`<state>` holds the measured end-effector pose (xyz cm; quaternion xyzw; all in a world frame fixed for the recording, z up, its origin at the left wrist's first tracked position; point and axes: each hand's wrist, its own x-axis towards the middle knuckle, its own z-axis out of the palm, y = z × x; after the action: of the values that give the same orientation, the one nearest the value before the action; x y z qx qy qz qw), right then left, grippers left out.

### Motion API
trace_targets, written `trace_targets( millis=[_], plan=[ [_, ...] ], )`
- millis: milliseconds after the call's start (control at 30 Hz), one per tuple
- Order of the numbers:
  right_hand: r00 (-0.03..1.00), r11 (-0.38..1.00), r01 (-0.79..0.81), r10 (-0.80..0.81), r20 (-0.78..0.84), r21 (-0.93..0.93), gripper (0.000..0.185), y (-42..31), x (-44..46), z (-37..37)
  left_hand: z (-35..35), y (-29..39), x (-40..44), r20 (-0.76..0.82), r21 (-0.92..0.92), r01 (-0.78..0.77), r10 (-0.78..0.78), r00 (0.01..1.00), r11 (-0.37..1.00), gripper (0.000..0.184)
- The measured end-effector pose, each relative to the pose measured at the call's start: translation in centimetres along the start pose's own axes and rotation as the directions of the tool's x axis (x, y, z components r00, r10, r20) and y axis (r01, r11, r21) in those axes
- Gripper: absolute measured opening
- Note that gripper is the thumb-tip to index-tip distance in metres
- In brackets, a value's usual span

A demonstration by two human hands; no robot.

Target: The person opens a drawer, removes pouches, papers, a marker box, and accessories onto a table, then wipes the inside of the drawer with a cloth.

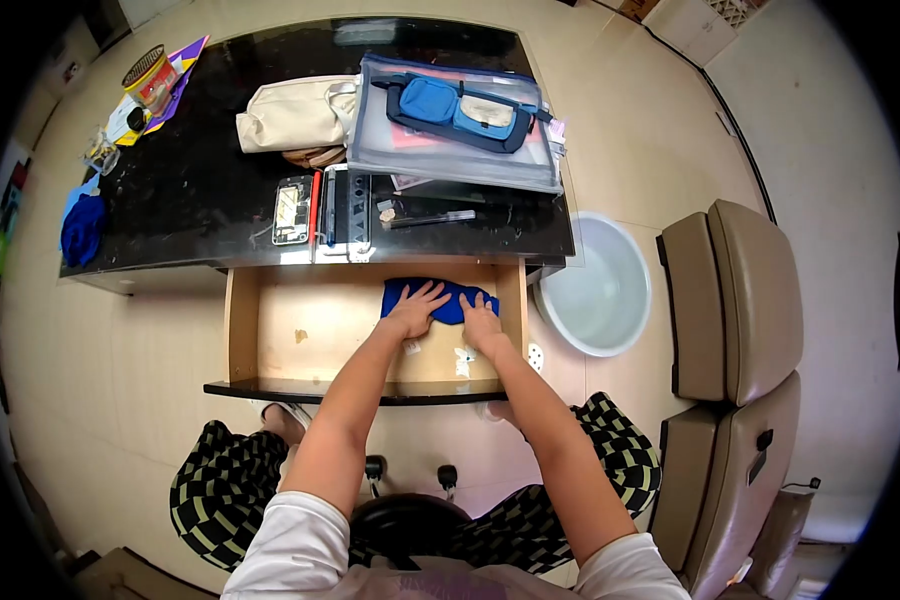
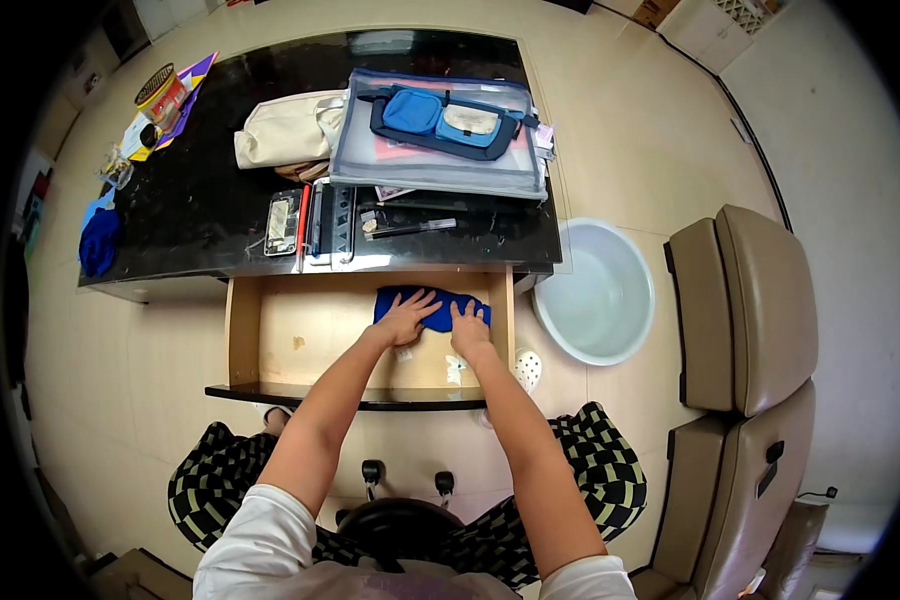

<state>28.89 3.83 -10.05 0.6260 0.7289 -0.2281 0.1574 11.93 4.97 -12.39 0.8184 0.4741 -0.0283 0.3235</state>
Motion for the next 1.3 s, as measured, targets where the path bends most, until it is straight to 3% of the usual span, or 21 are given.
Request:
trace_targets(
  millis=[267, 467, 567, 767, 1067, 1233, 1300],
  plan=[
    [0.982, 0.999, -0.041, 0.042, 0.187, -0.011, 0.071, -0.2, -1.5, 0.4, 0.9, 0.2, -0.6, 0.153, -0.009, -0.047, 0.048, 0.987, 0.999, 0.062],
    [0.958, 0.998, 0.027, -0.008, 0.286, -0.061, 0.073, 0.4, -2.0, 0.7, 1.6, 1.1, -1.1, 0.229, -0.006, -0.034, 0.034, 0.973, 0.999, 0.071],
    [0.915, 0.989, 0.083, -0.026, 0.402, -0.124, 0.074, -0.1, -2.8, 0.4, 1.6, 1.5, -1.4, 0.257, -0.029, -0.015, 0.022, 0.966, 0.999, 0.071],
    [0.891, 0.995, 0.053, -0.012, 0.454, -0.079, 0.074, -0.2, -3.2, 0.6, 2.2, 1.8, -1.6, 0.312, -0.012, -0.033, 0.035, 0.949, 0.999, 0.067],
    [0.915, 0.983, 0.122, -0.058, 0.400, -0.136, 0.072, 0.3, -3.4, 1.6, 2.8, 1.7, -1.3, 0.337, 0.012, -0.062, 0.054, 0.940, 0.998, 0.058],
    [0.930, 0.969, 0.153, -0.075, 0.361, -0.192, 0.069, 0.3, -2.9, 3.1, 2.0, 3.6, -2.3, 0.298, 0.109, 0.007, -0.040, 0.954, 0.994, 0.075],
    [0.972, 0.982, 0.093, -0.053, 0.230, -0.167, 0.070, 0.3, -2.5, 4.4, 2.3, 3.5, -2.3, 0.294, 0.116, -0.006, -0.029, 0.955, 0.993, 0.070]
  ],
)
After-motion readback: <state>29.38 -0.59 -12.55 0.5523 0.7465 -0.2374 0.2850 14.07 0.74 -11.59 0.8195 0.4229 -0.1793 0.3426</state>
